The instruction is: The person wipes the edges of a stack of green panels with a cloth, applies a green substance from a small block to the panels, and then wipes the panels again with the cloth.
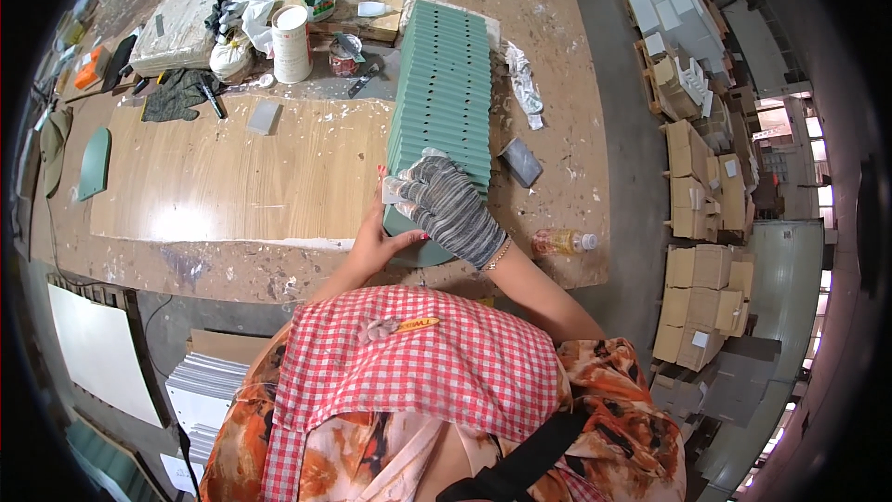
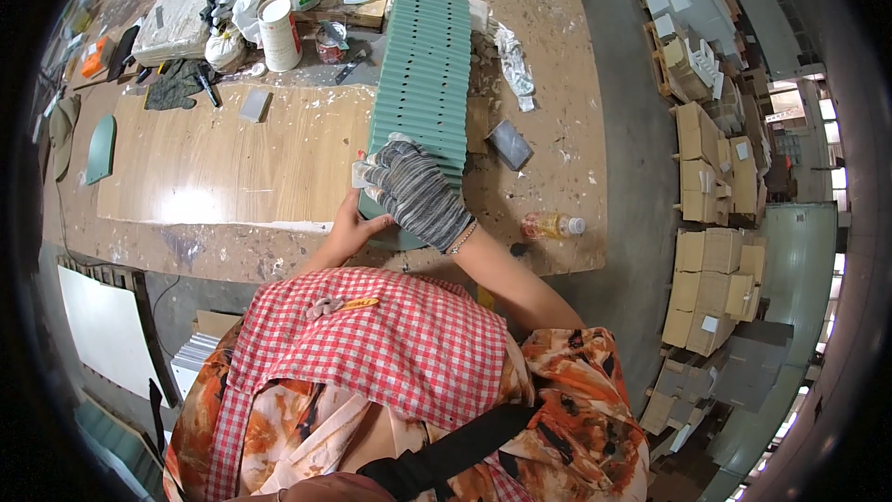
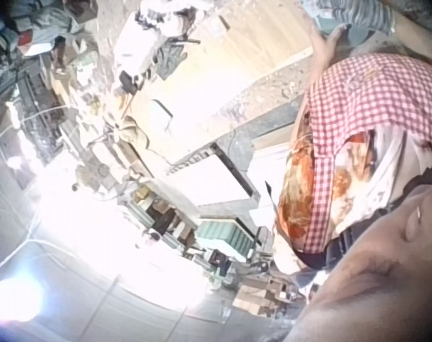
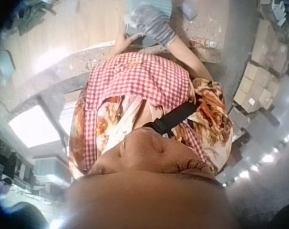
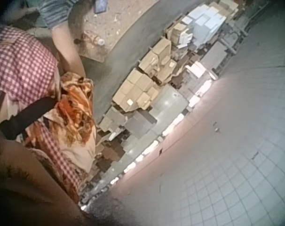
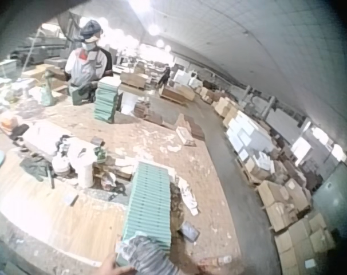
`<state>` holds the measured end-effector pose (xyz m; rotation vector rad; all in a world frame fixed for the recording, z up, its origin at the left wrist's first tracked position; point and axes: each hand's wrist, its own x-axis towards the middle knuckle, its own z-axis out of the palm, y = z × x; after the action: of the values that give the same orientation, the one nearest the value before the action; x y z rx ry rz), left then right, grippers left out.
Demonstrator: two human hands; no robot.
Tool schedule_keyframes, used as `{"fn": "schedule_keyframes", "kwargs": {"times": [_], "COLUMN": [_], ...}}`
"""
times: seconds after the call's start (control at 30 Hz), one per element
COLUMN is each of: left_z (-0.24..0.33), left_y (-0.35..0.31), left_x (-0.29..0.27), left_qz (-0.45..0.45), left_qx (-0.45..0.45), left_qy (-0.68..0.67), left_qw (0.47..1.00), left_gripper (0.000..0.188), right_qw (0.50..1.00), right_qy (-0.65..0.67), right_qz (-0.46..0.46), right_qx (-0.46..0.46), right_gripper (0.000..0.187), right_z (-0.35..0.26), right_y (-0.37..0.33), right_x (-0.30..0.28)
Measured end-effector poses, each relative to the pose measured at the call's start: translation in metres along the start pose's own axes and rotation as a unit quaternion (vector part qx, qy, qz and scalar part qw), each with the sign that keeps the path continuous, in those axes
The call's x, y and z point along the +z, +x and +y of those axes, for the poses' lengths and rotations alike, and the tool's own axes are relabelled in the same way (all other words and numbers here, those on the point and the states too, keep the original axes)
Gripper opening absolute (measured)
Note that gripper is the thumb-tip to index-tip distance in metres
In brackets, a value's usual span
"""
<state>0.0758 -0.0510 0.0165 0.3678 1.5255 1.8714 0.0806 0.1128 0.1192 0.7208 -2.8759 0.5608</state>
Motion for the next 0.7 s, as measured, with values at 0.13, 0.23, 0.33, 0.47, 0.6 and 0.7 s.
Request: {"fn": "schedule_keyframes", "kwargs": {"times": [0.13, 0.23, 0.33, 0.47, 0.6, 0.7], "left_z": [-0.010, 0.003, -0.009, -0.015, -0.011, -0.014], "left_y": [0.005, 0.004, 0.007, 0.007, 0.006, 0.007], "left_x": [0.001, 0.005, 0.002, 0.000, 0.003, 0.002], "left_qz": [0.028, 0.039, 0.043, 0.036, 0.034, 0.037], "left_qx": [0.031, 0.123, 0.142, 0.093, 0.091, 0.109], "left_qy": [0.063, 0.088, 0.106, 0.089, 0.059, 0.086], "left_qw": [0.997, 0.988, 0.983, 0.991, 0.994, 0.990], "left_gripper": [0.106, 0.107, 0.106, 0.106, 0.105, 0.105], "right_qw": [0.999, 0.998, 0.997, 0.992, 0.988, 0.985], "right_qy": [-0.024, -0.049, -0.039, -0.049, -0.067, -0.069], "right_qz": [0.028, 0.041, 0.023, 0.041, 0.035, 0.060], "right_qx": [0.016, 0.024, 0.066, 0.105, 0.132, 0.148], "right_gripper": [0.027, 0.029, 0.030, 0.031, 0.031, 0.030], "right_z": [-0.001, 0.001, 0.002, 0.008, 0.016, 0.017], "right_y": [-0.010, -0.023, -0.037, -0.063, -0.087, -0.102], "right_x": [-0.006, -0.016, -0.027, -0.037, -0.047, -0.051]}}
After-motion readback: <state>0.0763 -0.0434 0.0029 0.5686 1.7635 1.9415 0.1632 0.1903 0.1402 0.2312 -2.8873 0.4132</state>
